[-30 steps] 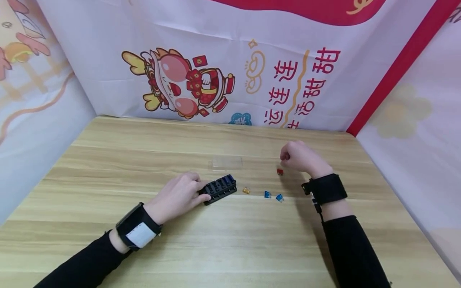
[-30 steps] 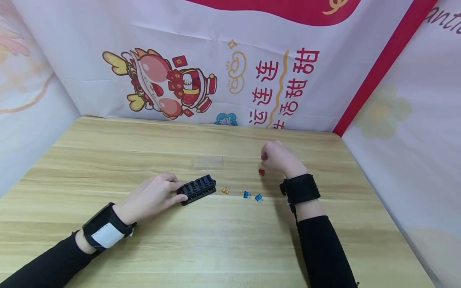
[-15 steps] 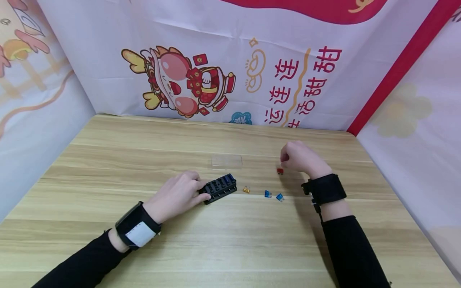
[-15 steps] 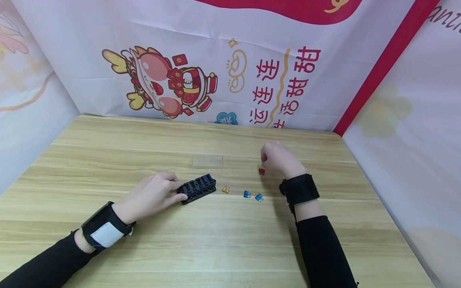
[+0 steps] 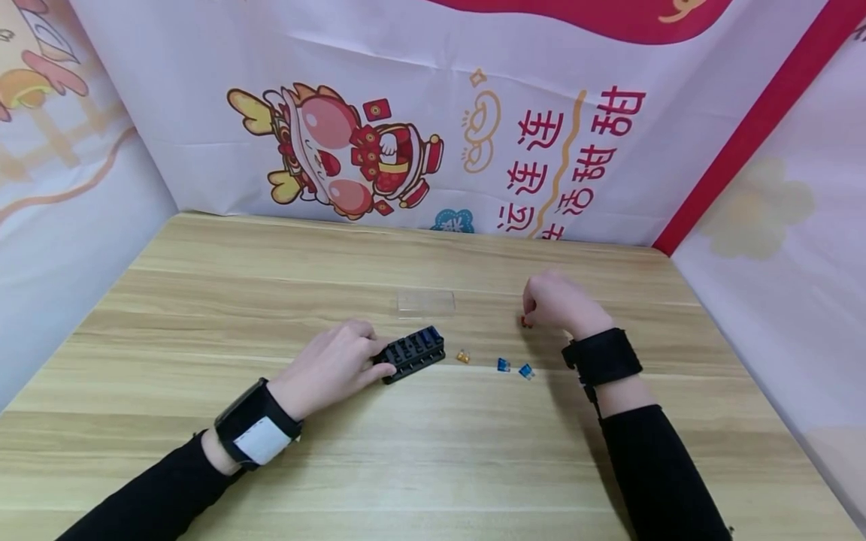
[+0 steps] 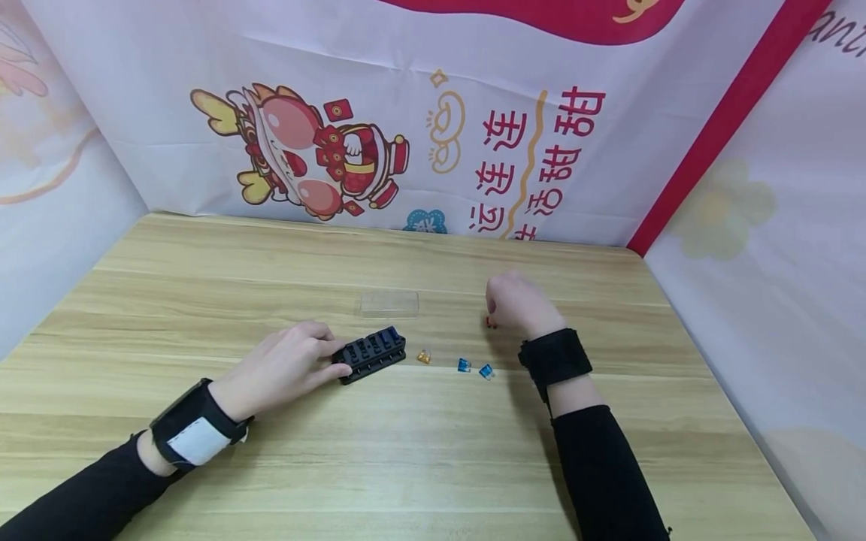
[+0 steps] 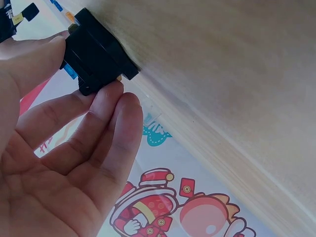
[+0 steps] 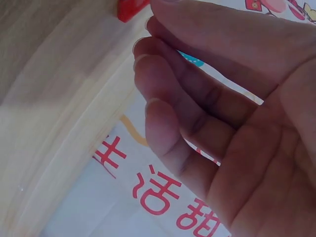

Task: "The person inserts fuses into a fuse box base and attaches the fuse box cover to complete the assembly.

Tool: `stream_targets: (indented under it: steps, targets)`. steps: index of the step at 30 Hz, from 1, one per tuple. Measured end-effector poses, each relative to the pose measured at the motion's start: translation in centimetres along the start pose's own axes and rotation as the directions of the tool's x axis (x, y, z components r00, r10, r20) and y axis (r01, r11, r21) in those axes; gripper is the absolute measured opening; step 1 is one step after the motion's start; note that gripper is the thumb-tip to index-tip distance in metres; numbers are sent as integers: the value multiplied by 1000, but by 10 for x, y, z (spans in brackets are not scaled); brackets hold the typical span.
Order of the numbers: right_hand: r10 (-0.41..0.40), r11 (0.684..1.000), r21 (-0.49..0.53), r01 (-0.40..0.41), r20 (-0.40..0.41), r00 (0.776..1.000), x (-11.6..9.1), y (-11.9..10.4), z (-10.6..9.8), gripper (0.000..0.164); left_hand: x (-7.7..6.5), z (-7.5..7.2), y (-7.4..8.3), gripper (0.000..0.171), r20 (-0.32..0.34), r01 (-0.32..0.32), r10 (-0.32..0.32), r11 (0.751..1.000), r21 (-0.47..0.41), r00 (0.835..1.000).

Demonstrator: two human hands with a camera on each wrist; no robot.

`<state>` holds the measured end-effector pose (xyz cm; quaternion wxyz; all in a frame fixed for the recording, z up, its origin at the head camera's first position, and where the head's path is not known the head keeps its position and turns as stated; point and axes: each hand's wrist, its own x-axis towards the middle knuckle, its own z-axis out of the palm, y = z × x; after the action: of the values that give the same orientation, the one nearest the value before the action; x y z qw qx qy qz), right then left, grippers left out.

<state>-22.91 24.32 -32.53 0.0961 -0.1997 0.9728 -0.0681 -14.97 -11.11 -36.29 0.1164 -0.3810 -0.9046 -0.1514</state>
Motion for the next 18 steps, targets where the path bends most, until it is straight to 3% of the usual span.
stream_targets:
  steps: [18]
  targets:
    - [42,999,-14,-43,-35,998,3,2,10,22,0,-1,0,29,18,8,-8,1000,-8,1000]
